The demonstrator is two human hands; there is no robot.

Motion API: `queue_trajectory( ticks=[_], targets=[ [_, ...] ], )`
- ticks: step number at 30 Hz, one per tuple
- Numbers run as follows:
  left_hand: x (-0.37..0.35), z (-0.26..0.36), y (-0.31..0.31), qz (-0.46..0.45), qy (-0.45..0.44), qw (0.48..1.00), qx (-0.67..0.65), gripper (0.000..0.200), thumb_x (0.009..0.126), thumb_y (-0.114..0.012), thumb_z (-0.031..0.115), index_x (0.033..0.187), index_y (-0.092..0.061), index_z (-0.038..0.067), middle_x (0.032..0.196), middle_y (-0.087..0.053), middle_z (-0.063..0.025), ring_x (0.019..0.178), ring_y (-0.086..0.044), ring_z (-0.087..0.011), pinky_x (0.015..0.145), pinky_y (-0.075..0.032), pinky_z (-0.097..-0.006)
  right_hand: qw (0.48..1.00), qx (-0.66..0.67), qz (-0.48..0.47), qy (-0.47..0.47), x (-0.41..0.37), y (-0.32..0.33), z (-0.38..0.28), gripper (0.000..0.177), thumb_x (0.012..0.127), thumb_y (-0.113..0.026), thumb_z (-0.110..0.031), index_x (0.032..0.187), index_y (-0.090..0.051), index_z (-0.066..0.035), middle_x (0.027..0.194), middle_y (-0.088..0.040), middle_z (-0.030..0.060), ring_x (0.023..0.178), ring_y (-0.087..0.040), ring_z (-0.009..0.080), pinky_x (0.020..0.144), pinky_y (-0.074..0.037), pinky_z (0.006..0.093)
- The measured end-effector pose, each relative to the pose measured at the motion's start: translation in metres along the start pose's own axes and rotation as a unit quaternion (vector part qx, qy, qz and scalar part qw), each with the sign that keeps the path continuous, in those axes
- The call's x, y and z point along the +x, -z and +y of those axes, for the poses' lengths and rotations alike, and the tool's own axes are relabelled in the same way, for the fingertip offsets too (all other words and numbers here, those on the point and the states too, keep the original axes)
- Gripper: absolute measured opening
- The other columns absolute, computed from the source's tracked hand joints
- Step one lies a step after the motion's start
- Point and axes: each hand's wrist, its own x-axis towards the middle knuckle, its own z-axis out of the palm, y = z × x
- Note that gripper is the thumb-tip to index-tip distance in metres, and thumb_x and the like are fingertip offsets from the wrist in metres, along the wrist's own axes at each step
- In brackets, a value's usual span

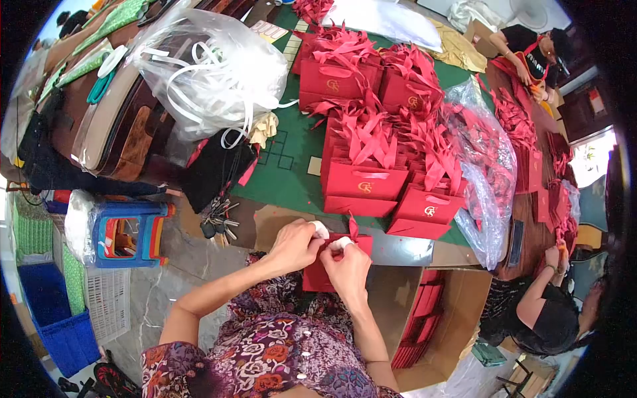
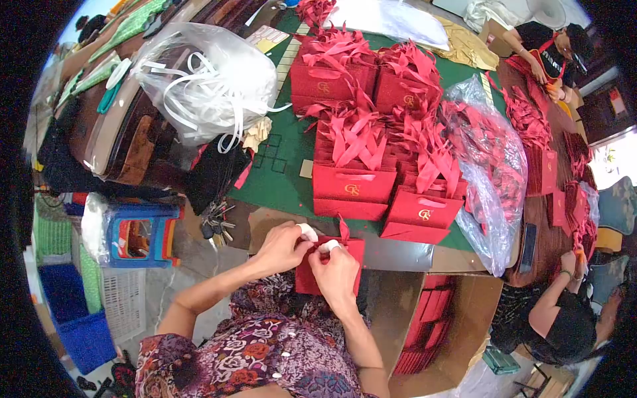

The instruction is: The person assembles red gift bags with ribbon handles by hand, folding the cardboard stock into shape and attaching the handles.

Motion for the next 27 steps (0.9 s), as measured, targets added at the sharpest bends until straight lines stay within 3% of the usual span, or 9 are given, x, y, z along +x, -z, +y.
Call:
queue_trajectory(
  ticks=[2, 8, 13, 19, 21, 24, 27],
  targets=[
    [-0.002, 0.005, -0.001, 0.003, 0.008, 1.000, -0.005, 0.014, 0.080, -0.067, 0.007, 0.093, -0.067, 0.005, 0.084, -0.067, -0.0143, 0.082, -0.062, -0.0342, 0.075, -0.050, -0.0451, 1.000, -0.005, -0.005, -0.003, 0.000, 0.002, -0.001, 0.012, 0.075, -0.071, -0.011, 0.080, -0.068, -0.001, 0.071, -0.068, 0.0157, 0.065, -0.068, 0.0296, 0.062, -0.053, 0.0377],
    [-0.012, 0.021, -0.008, 0.084, -0.077, 0.993, 0.011, 0.012, 0.081, -0.064, 0.002, 0.093, -0.067, 0.003, 0.085, -0.065, -0.0142, 0.085, -0.059, -0.0350, 0.075, -0.049, -0.0430, 0.998, 0.013, -0.022, -0.053, -0.001, 0.007, -0.003, 0.017, 0.077, -0.072, -0.016, 0.082, -0.068, 0.000, 0.074, -0.069, 0.0171, 0.068, -0.070, 0.0298, 0.065, -0.054, 0.0383],
    [-0.025, 0.020, -0.017, 0.080, -0.071, 0.994, 0.037, 0.014, 0.081, -0.064, 0.001, 0.095, -0.066, 0.004, 0.086, -0.063, -0.0134, 0.086, -0.058, -0.0353, 0.074, -0.048, -0.0426, 0.993, 0.064, -0.043, -0.092, -0.004, 0.009, -0.001, 0.022, 0.077, -0.073, -0.020, 0.087, -0.070, 0.000, 0.076, -0.070, 0.0179, 0.070, -0.070, 0.0299, 0.067, -0.054, 0.0378],
    [-0.017, 0.014, -0.007, 0.073, -0.093, 0.993, 0.023, 0.015, 0.081, -0.063, 0.001, 0.096, -0.064, 0.003, 0.087, -0.062, -0.0153, 0.084, -0.058, -0.0357, 0.074, -0.048, -0.0428, 0.986, 0.131, -0.006, -0.107, -0.018, 0.000, 0.008, 0.019, 0.083, -0.073, -0.018, 0.090, -0.069, -0.001, 0.076, -0.071, 0.0147, 0.070, -0.071, 0.0229, 0.065, -0.054, 0.0336],
    [-0.016, 0.016, -0.006, 0.031, -0.022, 0.999, -0.028, 0.014, 0.081, -0.064, 0.002, 0.095, -0.063, 0.003, 0.086, -0.063, -0.0147, 0.083, -0.059, -0.0358, 0.075, -0.048, -0.0432, 0.982, 0.148, 0.021, -0.117, -0.023, -0.002, 0.010, 0.012, 0.088, -0.070, -0.008, 0.094, -0.066, 0.001, 0.075, -0.070, 0.0073, 0.068, -0.066, 0.0105, 0.062, -0.053, 0.0281],
    [-0.016, 0.011, -0.018, 0.060, -0.096, 0.993, 0.013, 0.014, 0.080, -0.067, 0.004, 0.094, -0.062, 0.004, 0.084, -0.064, -0.0136, 0.083, -0.059, -0.0352, 0.073, -0.048, -0.0427, 0.989, 0.122, 0.027, -0.081, -0.021, -0.001, 0.010, 0.013, 0.089, -0.070, -0.008, 0.097, -0.064, 0.001, 0.079, -0.071, 0.0080, 0.070, -0.066, 0.0107, 0.064, -0.053, 0.0281],
    [-0.011, 0.010, -0.011, 0.047, -0.108, 0.993, -0.015, 0.016, 0.079, -0.069, 0.005, 0.094, -0.062, 0.005, 0.084, -0.064, -0.0125, 0.082, -0.058, -0.0341, 0.071, -0.048, -0.0422, 0.988, 0.135, 0.009, -0.069, -0.017, 0.008, 0.007, 0.010, 0.090, -0.068, -0.008, 0.097, -0.065, 0.000, 0.081, -0.071, 0.0106, 0.072, -0.068, 0.0129, 0.064, -0.053, 0.0284]
  ],
)
